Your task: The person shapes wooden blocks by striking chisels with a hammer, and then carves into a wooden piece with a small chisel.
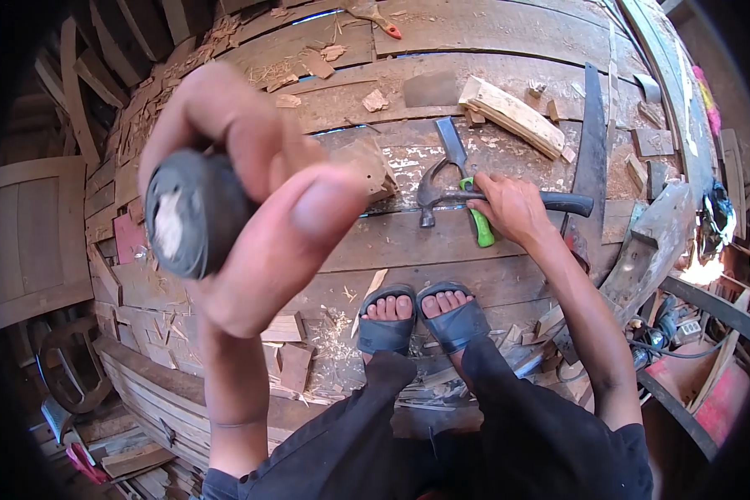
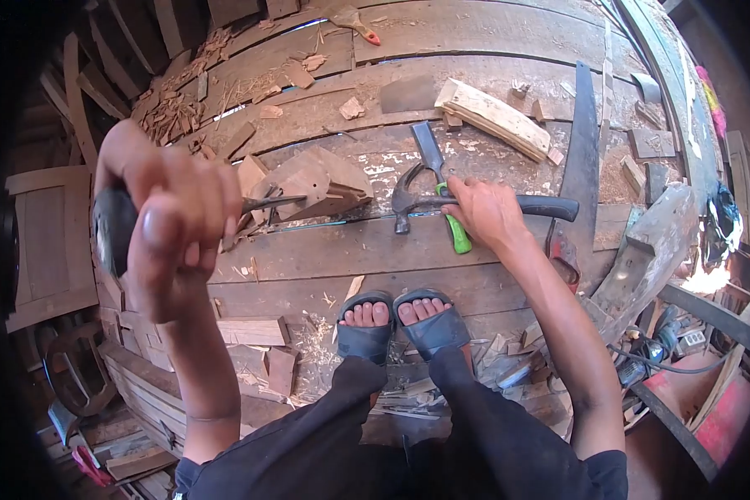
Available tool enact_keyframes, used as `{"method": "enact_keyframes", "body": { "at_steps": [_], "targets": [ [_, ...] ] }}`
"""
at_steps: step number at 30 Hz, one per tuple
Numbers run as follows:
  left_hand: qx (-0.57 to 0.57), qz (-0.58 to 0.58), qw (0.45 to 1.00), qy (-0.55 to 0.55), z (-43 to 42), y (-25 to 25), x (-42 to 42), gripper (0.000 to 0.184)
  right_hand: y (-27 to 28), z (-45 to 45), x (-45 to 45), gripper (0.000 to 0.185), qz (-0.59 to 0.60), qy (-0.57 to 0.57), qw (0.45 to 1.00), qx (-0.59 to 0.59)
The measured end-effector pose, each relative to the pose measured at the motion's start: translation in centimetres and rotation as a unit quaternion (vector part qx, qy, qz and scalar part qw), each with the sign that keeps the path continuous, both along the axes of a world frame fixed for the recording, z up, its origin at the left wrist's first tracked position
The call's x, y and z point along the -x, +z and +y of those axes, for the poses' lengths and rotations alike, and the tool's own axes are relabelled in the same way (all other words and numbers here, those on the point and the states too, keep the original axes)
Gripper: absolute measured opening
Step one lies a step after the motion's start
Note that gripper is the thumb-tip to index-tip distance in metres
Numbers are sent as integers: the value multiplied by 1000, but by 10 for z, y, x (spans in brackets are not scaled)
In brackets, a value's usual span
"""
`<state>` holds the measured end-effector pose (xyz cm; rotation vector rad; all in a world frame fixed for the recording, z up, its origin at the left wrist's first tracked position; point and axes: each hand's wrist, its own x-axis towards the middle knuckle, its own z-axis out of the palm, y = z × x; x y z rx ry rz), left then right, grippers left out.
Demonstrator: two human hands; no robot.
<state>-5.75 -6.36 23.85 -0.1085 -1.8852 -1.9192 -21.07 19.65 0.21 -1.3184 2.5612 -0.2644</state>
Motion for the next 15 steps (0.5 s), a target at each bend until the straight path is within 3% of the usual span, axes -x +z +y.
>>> {"method": "enact_keyframes", "body": {
  "at_steps": [6, 7, 9, 12, 15],
  "targets": [
    [60, 18, 993, 95, 9, -7, 22, 30, 13, 2, -7, 38, -45, -19, 999, -6],
    [26, 8, 998, 63, 3, -7, 21, 29, 18, 6, -12, 38, -51, -31, 998, 1],
    [2, 16, 994, 109, 8, -6, 22, 25, 33, 15, -20, 35, -88, -71, 994, 7],
    [57, 73, 986, 141, 3, -14, 22, 22, 74, 23, -29, 32, -166, -139, 975, 52],
    [17, 6, 991, 135, 5, -5, 20, 22, 127, 30, -46, 31, -217, -217, 943, 129]
  ]
}}
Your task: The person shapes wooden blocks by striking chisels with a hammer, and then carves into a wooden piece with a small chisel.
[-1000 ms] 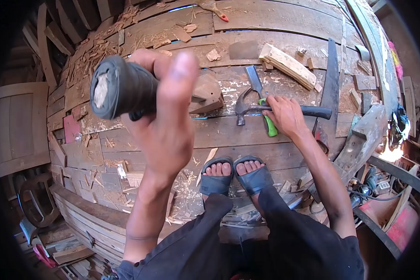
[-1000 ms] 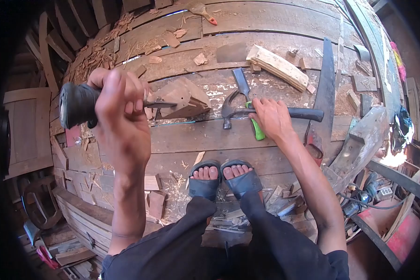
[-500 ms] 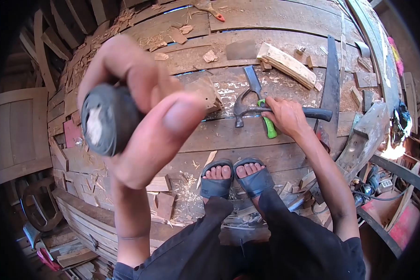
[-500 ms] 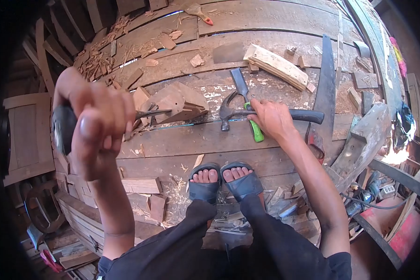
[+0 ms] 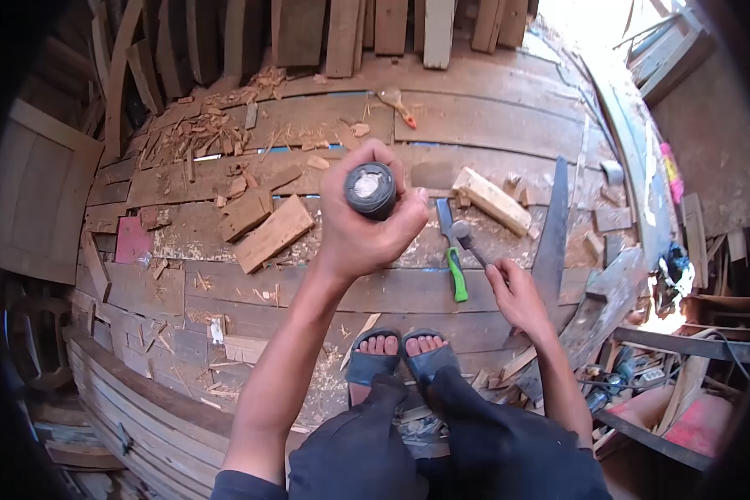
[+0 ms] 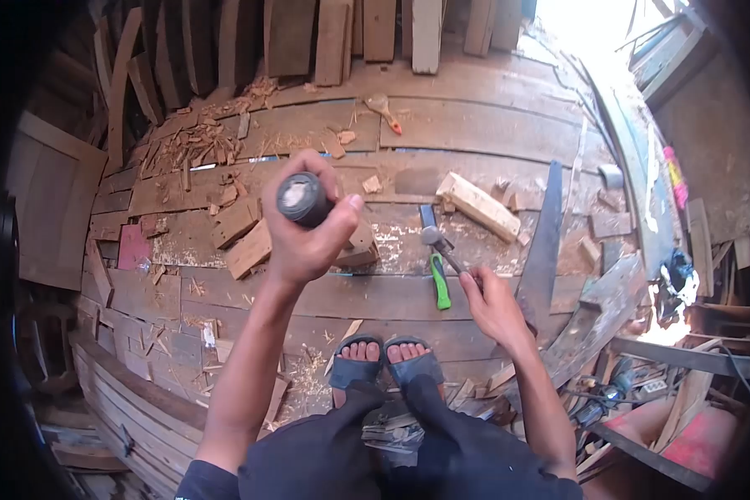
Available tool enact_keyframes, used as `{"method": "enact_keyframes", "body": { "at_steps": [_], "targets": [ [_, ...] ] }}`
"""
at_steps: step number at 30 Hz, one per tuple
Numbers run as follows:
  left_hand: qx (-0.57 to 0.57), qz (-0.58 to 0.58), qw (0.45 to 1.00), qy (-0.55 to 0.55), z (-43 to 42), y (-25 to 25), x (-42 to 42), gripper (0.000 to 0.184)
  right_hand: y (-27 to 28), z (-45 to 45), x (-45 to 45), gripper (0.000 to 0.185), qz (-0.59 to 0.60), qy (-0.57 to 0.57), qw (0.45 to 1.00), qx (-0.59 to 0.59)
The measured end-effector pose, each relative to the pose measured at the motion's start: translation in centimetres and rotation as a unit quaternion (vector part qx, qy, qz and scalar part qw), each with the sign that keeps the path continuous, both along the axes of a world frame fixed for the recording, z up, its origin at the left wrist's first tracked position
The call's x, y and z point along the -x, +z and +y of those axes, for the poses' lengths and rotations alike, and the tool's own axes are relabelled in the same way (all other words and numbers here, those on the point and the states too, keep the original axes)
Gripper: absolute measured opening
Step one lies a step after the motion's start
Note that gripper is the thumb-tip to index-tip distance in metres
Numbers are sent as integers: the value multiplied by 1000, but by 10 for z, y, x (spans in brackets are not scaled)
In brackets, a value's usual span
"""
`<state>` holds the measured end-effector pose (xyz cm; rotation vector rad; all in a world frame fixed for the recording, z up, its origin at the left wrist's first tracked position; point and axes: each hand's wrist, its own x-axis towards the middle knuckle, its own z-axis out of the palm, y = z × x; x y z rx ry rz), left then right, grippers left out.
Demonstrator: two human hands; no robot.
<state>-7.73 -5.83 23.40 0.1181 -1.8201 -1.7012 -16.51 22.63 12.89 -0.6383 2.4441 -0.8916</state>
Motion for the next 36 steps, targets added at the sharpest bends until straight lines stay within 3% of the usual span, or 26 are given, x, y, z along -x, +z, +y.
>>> {"method": "enact_keyframes", "body": {
  "at_steps": [3, 5, 7, 8, 9, 11, 12, 13, 17, 21, 24, 27, 31, 35, 36],
  "targets": [
    [74, 34, 996, 22, 1, -8, 1, 20, 67, 8, -14, 29, -11, -74, 994, 74],
    [61, 38, 997, 31, 5, -3, 1, 19, 128, 7, -30, 29, 37, -96, 988, 113],
    [28, 47, 998, 38, 7, -5, 2, 19, 172, 13, -36, 41, 99, -47, 973, 204],
    [36, 53, 997, 39, 7, -7, 2, 20, 202, 10, -46, 49, 48, -73, 967, 239],
    [35, 55, 997, 37, 7, -6, 3, 20, 224, 6, -53, 42, 58, -72, 964, 249],
    [30, 58, 997, 34, 11, -4, 0, 20, 219, 44, -31, 29, -186, 15, 958, 219],
    [19, 45, 998, 27, 9, -7, 1, 21, 206, 51, -29, 24, -144, 32, 975, 167],
    [15, 49, 999, 18, 7, -5, 1, 21, 192, 47, -39, 28, -13, -1, 990, 143],
    [27, 54, 998, 5, 9, -3, -1, 18, 213, 34, -54, 36, 68, 50, 992, 99],
    [29, 53, 998, 10, 12, -5, 5, 16, 278, -1, -72, 34, 177, 90, 978, 66],
    [35, 44, 998, 14, 12, -5, 4, 17, 303, -20, -76, 33, 243, 66, 957, 146],
    [41, 41, 998, 13, 10, -6, 5, 17, 293, -27, -73, 32, 269, 59, 950, 147],
    [0, 41, 999, -5, 14, -3, 7, 16, 264, -34, -71, 32, 326, 149, 929, -94],
    [41, 49, 998, 15, 8, -4, 8, 15, 295, -37, -65, 34, 228, 114, 967, -31],
    [61, 60, 996, 32, 5, -14, 14, 17, 290, -34, -59, 35, 281, 112, 952, 50]
  ]
}}
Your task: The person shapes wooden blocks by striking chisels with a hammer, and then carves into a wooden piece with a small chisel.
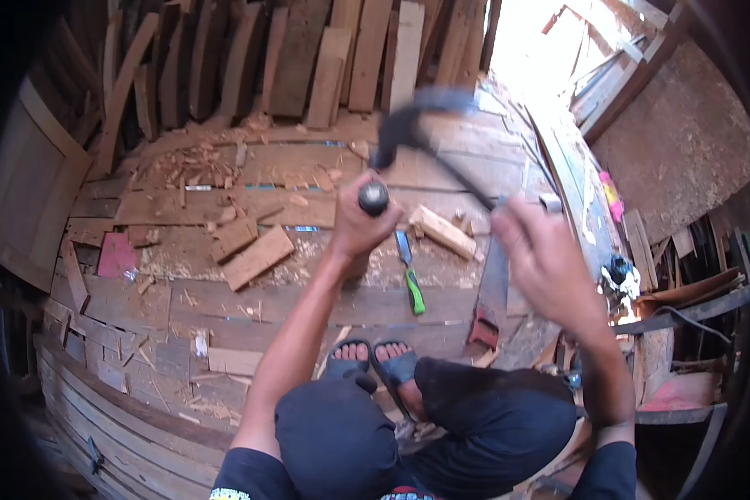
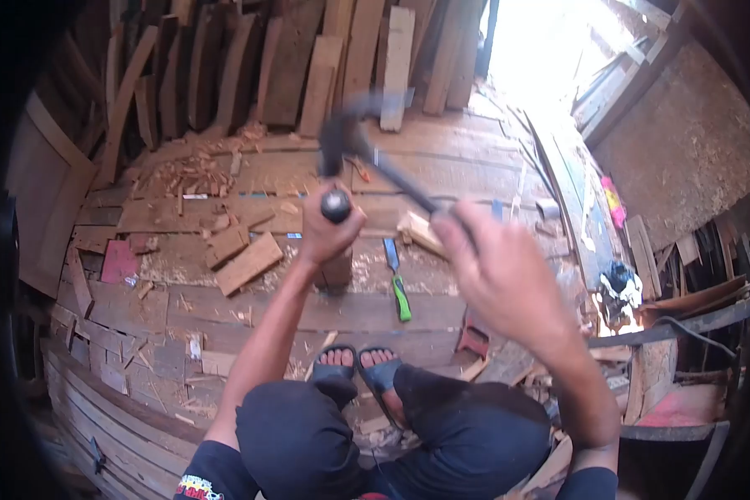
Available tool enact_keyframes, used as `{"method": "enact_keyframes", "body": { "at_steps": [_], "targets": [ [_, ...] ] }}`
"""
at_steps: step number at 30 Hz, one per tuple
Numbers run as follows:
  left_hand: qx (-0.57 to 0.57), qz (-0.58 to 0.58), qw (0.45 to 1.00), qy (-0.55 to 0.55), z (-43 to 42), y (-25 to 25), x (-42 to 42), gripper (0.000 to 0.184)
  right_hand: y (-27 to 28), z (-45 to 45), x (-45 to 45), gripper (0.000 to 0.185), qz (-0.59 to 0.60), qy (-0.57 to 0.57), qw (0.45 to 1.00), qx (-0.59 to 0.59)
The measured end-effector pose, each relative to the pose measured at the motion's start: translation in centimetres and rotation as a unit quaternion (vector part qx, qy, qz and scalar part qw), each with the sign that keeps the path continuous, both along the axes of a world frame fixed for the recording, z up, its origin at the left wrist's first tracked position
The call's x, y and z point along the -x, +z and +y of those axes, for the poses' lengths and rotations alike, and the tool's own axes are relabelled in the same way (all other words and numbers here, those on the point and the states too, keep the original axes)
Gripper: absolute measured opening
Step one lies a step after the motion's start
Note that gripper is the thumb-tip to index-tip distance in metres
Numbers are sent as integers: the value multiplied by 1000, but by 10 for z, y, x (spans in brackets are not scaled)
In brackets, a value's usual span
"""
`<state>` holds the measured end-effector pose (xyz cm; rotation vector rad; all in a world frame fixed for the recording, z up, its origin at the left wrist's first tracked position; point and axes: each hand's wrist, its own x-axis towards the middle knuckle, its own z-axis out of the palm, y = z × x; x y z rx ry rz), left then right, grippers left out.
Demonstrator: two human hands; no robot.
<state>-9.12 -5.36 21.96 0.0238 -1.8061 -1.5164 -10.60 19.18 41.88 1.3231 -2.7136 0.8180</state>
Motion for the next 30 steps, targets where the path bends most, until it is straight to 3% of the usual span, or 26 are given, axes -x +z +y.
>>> {"method": "enact_keyframes", "body": {
  "at_steps": [4, 6, 8, 10, 13, 15, 16, 17, 18, 19, 20, 21, 23, 24, 26, 27, 30],
  "targets": [
    [12, 1, 1000, -5, 9, 0, -6, 17, 15, -10, -4, 42, -26, -22, 979, 201],
    [-9, -12, 1000, -17, 7, 6, -5, 17, 0, -7, -3, 44, 1, -14, 971, 237],
    [-22, -3, 1000, -9, 5, -1, 0, 16, -22, 2, -4, 47, 10, -25, 998, 52],
    [11, -19, 1000, 2, 4, -2, 1, 15, -27, 2, -11, 42, -64, -19, 985, -156],
    [48, 25, 998, 37, 2, -3, 2, 15, -16, 5, 1, 41, -106, -19, 989, -101],
    [58, 37, 997, 25, 1, -1, 5, 16, -19, 27, 19, 36, 137, 45, 988, -49],
    [56, 48, 997, 23, 6, 4, 3, 18, -15, 41, 31, 32, 296, 78, 951, -46],
    [55, 43, 997, 20, 8, 5, 2, 19, -6, 39, 28, 34, 255, 58, 965, 2],
    [55, 46, 997, 13, 5, 3, 4, 19, 18, 18, 3, 37, 48, 13, 993, 110],
    [54, 47, 997, 7, 3, -1, 5, 19, 26, 12, -8, 39, -122, -33, 967, 220],
    [57, 51, 997, 7, 2, -1, 6, 18, 29, 5, -11, 42, -163, -37, 956, 243],
    [61, 53, 997, 7, 3, -1, 6, 17, 14, 5, -9, 40, -104, -31, 969, 222],
    [66, 51, 996, 12, 1, -6, 7, 16, -26, 4, 2, 39, 50, 4, 998, 29],
    [69, 47, 996, 19, -2, -9, 8, 16, -32, 2, 0, 40, 38, 28, 996, -70],
    [72, 45, 996, 20, -5, -15, 11, 17, -21, -2, 5, 43, -29, 81, 985, -146],
    [70, 44, 996, 20, -6, -14, 12, 17, 17, -13, -3, 43, -91, 39, 970, -220],
    [54, 48, 997, 17, -6, -13, 13, 17, 38, -8, -2, 44, 256, 46, 934, -247]
  ]
}}
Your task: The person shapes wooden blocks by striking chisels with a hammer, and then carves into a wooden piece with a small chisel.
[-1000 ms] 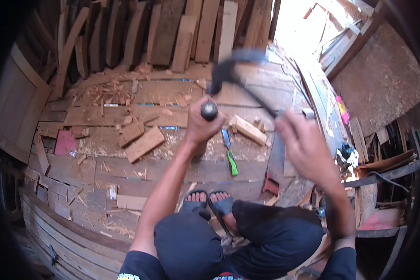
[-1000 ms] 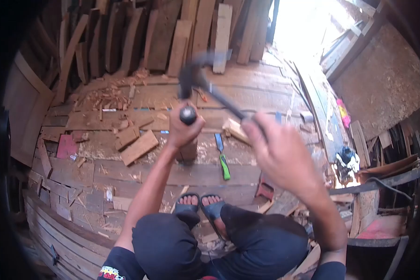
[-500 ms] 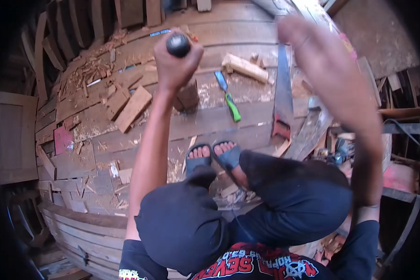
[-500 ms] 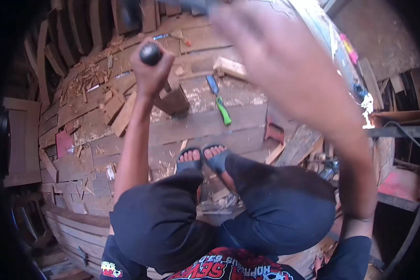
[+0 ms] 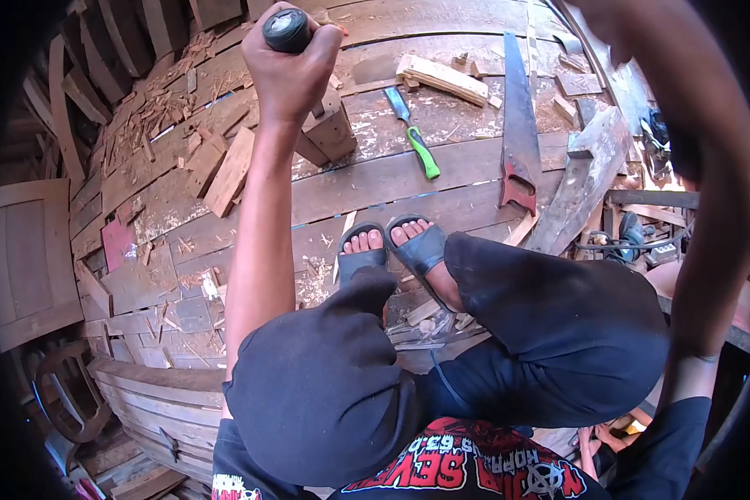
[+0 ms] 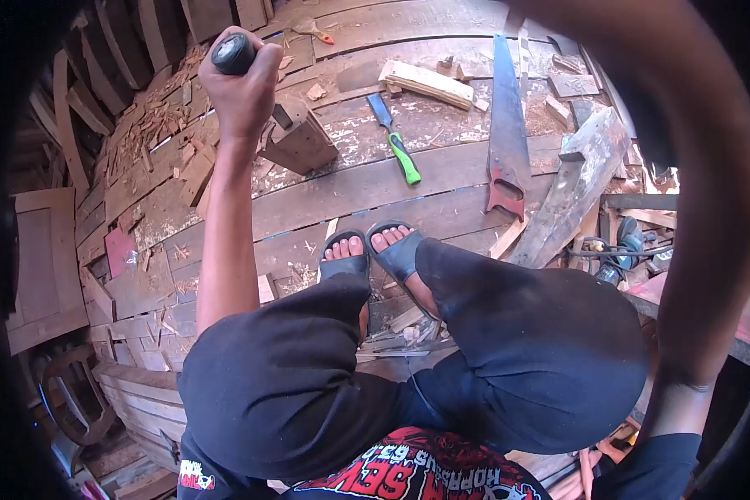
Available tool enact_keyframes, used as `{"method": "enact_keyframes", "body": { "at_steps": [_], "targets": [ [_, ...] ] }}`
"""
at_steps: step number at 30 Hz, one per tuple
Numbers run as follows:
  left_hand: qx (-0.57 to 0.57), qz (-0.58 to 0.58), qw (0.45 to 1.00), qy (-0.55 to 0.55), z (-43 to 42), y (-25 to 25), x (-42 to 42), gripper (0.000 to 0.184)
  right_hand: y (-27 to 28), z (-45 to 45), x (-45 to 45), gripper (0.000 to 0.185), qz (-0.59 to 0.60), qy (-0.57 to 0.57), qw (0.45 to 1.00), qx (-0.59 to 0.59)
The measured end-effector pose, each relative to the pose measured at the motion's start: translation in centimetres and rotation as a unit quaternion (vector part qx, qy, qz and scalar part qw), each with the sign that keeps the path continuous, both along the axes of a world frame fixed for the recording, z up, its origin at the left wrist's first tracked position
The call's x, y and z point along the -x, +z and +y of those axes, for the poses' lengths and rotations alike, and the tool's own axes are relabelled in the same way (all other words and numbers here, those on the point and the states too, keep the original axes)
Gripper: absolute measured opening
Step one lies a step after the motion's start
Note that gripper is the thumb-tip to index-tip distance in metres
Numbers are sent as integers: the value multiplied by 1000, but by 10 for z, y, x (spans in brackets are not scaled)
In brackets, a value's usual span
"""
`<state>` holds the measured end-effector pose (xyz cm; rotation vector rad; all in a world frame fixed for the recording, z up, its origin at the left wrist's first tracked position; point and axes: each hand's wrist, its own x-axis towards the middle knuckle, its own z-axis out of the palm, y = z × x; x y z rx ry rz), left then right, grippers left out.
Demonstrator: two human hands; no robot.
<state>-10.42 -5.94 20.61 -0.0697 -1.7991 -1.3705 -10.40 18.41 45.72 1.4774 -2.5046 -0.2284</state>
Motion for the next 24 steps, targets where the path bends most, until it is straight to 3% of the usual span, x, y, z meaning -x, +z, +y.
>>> {"method": "enact_keyframes", "body": {
  "at_steps": [2, 6, 8, 9, 11, 13, 15, 17, 20, 24],
  "targets": [
    [6, -7, 1000, 3, 0, 2, 0, 17, -28, 12, 3, 44, 214, 52, 971, 94],
    [4, -15, 1000, 2, 1, 2, -2, 17, -75, 21, 51, 44, 241, 121, 956, 114],
    [-13, 4, 1000, -3, 8, 4, -5, 17, -96, 5, 12, 45, 144, 111, 957, 225],
    [-20, 15, 1000, -7, 10, 6, -7, 17, -71, 0, 7, 45, -14, 57, 986, 157],
    [-22, 16, 1000, 2, 11, 11, -5, 17, -22, -10, -3, 45, -276, -137, 951, 19],
    [-16, 15, 1000, -2, 9, 12, -4, 17, -14, -14, 9, 44, -210, -143, 967, 9],
    [9, 14, 1000, 7, 6, 7, -4, 17, -29, -6, 11, 43, -40, -64, 993, 96],
    [31, 8, 999, 20, 0, 2, 0, 17, -47, 5, 21, 42, 104, 1, 982, 157],
    [39, 13, 999, 16, -2, 0, 0, 17, -66, 8, 24, 40, 60, 11, 987, 146],
    [-25, 15, 999, 14, 10, 5, -3, 16, -36, -14, 7, 40, -148, -122, 981, 37]
  ]
}}
